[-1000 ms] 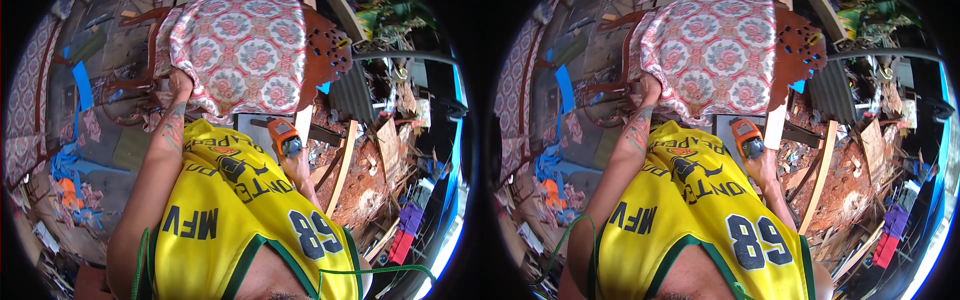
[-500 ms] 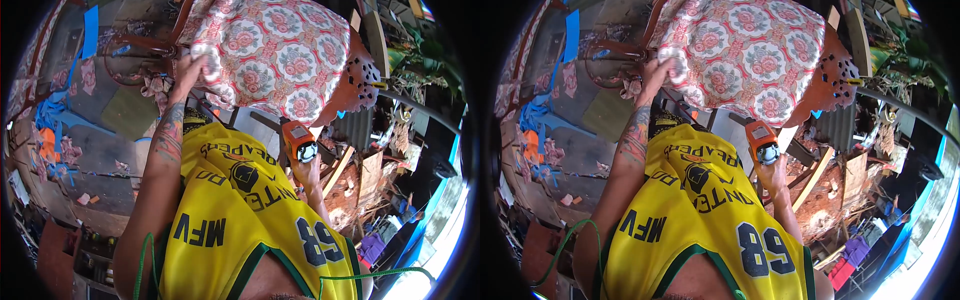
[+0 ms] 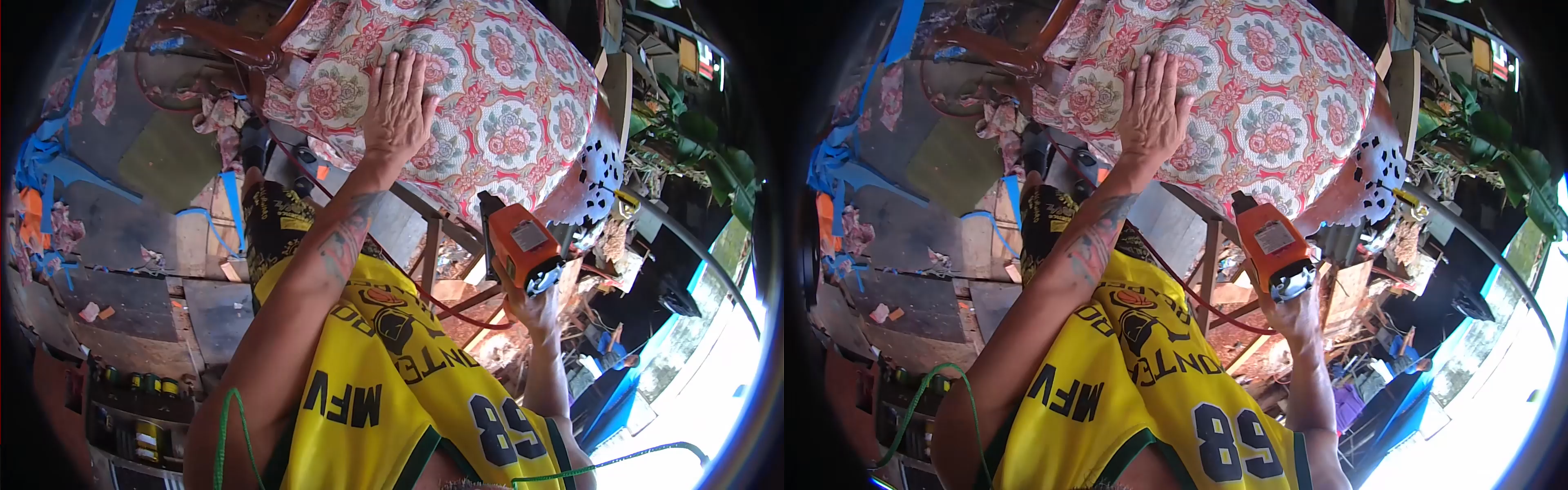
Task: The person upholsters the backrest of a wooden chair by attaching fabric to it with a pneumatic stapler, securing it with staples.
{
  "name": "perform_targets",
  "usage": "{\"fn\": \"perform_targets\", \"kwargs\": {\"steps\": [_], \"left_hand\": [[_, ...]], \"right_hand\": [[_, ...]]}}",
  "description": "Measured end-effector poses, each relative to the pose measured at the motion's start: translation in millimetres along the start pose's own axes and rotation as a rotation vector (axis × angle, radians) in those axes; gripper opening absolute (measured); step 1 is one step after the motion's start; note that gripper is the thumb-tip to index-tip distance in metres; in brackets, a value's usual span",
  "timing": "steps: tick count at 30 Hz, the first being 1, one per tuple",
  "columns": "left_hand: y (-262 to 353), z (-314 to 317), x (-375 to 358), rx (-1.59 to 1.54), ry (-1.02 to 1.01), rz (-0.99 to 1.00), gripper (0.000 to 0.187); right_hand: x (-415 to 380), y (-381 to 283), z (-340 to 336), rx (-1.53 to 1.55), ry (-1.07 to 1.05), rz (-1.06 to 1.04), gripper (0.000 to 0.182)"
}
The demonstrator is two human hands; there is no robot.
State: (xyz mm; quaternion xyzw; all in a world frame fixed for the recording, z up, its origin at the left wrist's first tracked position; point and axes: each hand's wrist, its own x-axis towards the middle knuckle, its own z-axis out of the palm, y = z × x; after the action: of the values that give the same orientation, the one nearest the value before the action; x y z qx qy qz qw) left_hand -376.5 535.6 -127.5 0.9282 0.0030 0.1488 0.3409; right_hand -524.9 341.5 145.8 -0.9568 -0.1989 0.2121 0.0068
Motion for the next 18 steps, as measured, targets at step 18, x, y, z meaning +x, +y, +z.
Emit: {"fn": "perform_targets", "kwargs": {"steps": [18], "left_hand": [[-5,21,-35,-0.276,0.2,-0.404,0.08]], "right_hand": [[222,-28,-36,0.007,-0.04,-0.242,0.028]]}}
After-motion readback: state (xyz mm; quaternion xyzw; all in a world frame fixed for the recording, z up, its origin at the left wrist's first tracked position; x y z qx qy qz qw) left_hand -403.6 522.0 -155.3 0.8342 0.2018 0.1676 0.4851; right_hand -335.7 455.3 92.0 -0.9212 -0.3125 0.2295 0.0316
